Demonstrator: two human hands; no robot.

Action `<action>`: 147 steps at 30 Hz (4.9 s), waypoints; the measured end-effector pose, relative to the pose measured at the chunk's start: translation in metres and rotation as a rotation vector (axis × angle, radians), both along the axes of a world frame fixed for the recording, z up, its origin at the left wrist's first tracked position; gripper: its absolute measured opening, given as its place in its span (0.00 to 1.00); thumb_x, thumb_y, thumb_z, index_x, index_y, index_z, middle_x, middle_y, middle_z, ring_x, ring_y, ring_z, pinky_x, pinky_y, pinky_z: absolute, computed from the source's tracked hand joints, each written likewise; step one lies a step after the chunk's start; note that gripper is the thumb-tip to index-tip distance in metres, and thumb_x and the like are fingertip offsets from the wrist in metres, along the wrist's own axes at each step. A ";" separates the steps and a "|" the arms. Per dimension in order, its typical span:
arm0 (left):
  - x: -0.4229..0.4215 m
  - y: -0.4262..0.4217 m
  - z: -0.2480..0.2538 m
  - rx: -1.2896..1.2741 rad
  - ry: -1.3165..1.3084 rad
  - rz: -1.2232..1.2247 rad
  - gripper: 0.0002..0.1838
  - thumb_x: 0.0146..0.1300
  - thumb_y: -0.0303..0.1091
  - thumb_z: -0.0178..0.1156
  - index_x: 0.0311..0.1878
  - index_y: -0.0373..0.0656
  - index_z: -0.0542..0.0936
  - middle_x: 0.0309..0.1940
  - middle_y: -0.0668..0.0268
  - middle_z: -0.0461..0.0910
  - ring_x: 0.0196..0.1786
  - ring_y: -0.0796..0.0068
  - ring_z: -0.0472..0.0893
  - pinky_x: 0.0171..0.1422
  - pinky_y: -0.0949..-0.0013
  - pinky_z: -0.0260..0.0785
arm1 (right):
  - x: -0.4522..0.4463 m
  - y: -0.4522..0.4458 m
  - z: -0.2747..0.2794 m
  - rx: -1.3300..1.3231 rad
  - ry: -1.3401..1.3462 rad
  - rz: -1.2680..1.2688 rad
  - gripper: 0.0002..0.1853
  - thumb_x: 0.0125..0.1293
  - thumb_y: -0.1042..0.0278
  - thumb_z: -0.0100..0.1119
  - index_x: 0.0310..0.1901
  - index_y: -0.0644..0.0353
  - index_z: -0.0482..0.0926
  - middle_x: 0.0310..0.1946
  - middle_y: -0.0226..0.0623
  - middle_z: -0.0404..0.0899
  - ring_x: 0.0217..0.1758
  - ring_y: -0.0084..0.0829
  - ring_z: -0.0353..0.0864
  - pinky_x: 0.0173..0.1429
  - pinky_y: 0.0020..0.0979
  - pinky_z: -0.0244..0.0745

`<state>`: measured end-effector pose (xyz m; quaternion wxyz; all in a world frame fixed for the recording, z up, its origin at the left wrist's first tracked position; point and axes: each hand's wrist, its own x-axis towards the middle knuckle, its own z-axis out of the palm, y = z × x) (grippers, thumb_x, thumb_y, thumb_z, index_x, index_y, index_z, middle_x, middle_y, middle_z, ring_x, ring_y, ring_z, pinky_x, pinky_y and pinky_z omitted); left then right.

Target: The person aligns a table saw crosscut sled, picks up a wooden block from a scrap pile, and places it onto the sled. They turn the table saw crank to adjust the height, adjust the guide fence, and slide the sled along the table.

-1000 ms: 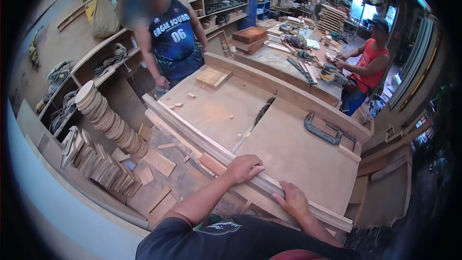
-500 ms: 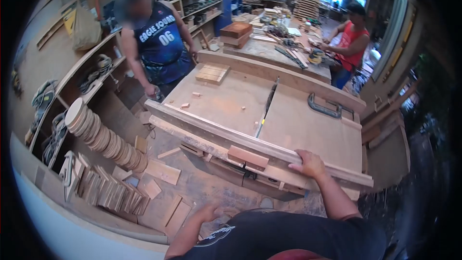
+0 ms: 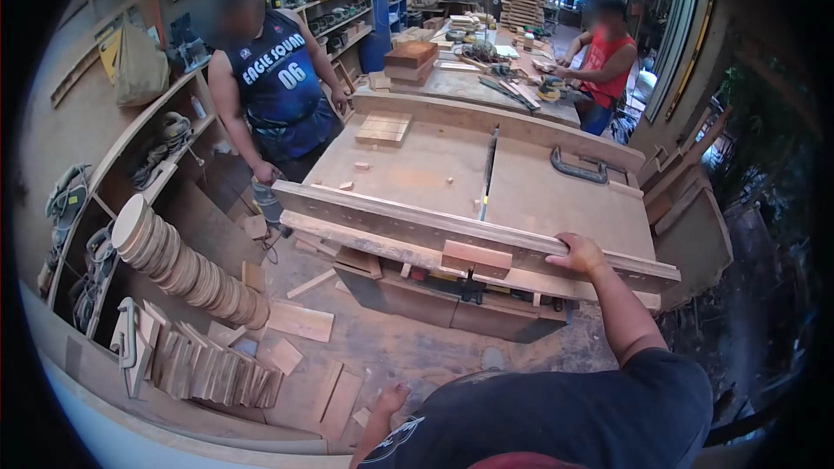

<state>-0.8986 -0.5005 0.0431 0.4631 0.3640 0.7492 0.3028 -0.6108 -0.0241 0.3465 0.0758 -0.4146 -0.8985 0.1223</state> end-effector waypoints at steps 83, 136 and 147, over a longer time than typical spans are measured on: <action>-0.035 -0.095 -0.037 -0.357 -0.058 0.309 0.22 0.69 0.48 0.46 0.48 0.41 0.82 0.52 0.49 0.80 0.58 0.49 0.77 0.65 0.56 0.67 | -0.001 -0.003 -0.005 0.048 0.079 -0.060 0.33 0.46 0.39 0.72 0.46 0.59 0.82 0.42 0.46 0.83 0.48 0.46 0.82 0.54 0.41 0.76; -0.038 0.030 -0.082 -0.116 -0.418 0.159 0.16 0.63 0.44 0.65 0.42 0.38 0.82 0.30 0.66 0.81 0.32 0.76 0.79 0.39 0.69 0.72 | 0.007 0.001 0.002 0.084 0.053 0.023 0.34 0.49 0.32 0.66 0.46 0.56 0.82 0.41 0.43 0.83 0.48 0.45 0.82 0.53 0.42 0.76; -0.043 0.019 -0.091 -0.036 -0.469 0.145 0.21 0.62 0.48 0.64 0.43 0.36 0.81 0.28 0.64 0.81 0.30 0.73 0.79 0.37 0.66 0.73 | 0.008 0.002 -0.002 0.093 0.111 0.024 0.36 0.47 0.32 0.68 0.47 0.57 0.82 0.42 0.42 0.83 0.48 0.44 0.82 0.54 0.40 0.76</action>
